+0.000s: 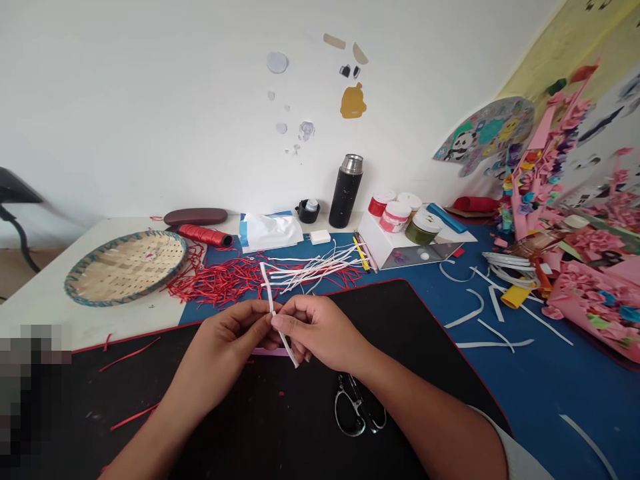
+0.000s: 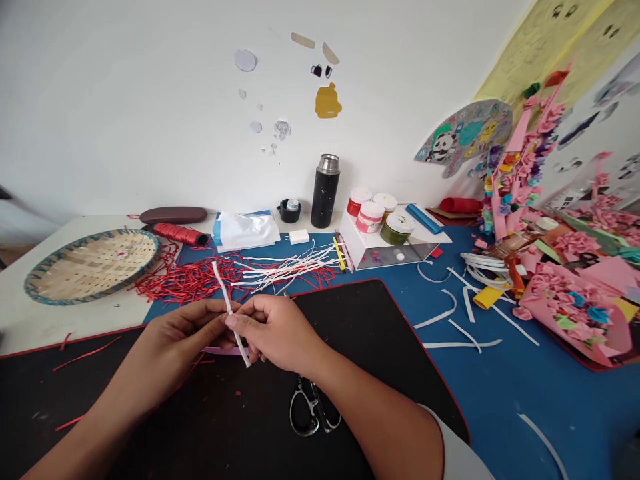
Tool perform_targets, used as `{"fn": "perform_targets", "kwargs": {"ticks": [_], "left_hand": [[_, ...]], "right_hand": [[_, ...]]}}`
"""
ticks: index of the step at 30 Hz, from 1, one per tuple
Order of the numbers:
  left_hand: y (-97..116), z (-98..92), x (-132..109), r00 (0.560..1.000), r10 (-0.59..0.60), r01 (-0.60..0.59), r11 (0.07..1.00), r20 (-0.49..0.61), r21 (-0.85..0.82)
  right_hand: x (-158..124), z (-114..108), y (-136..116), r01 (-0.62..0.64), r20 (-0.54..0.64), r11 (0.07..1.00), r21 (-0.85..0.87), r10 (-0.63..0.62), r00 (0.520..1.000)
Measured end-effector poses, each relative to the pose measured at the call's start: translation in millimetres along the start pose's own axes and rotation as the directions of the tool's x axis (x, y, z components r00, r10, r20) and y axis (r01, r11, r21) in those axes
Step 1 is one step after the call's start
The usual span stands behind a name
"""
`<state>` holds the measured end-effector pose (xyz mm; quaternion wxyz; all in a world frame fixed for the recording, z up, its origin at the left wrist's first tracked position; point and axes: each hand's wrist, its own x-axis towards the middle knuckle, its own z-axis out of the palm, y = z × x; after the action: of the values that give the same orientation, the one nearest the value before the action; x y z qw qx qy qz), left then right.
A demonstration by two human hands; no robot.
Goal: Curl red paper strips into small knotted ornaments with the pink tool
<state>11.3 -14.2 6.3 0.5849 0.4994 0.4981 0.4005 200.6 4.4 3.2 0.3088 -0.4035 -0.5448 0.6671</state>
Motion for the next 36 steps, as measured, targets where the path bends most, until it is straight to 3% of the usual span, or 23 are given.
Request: {"fn": "perform_targets", "kwargs": {"ticks": [5,11,15,23,36], "left_hand": [[0.8,-1.0,-1.3,1.000,-0.018,0.018,0.999,0.016,-0.036],[0.8,-5.3,-0.9,0.994,0.047,-0.041,0.997,-0.101,0.063],[5.6,-4.9,-0.6,0.987,0.042,-0.036,0.998,-0.152,0.044],[8.3,-4.0,-2.4,0.986,-0.046,0.035,0.997,-0.158,-0.069],[2.8,-10.1,-1.5,0.984,0.042,-0.062,0.992,-0.170,-0.109]], "right_hand": [[-1.0,0.3,0.9,-0.007,0.002,0.999,-0.036,0.007,1.000],[0.6,-0.9,7.2,0.001,0.012,0.997,-0.083,0.000,1.000],[0.7,-0.1,7.1,-0.001,0.015,0.996,-0.086,0.002,1.000],[0.1,-0.4,3.8,-0.042,0.031,0.995,-0.090,0.045,0.998],[-1.0,0.6,3.6,-0.039,0.024,0.986,-0.163,0.043,0.999]]}}
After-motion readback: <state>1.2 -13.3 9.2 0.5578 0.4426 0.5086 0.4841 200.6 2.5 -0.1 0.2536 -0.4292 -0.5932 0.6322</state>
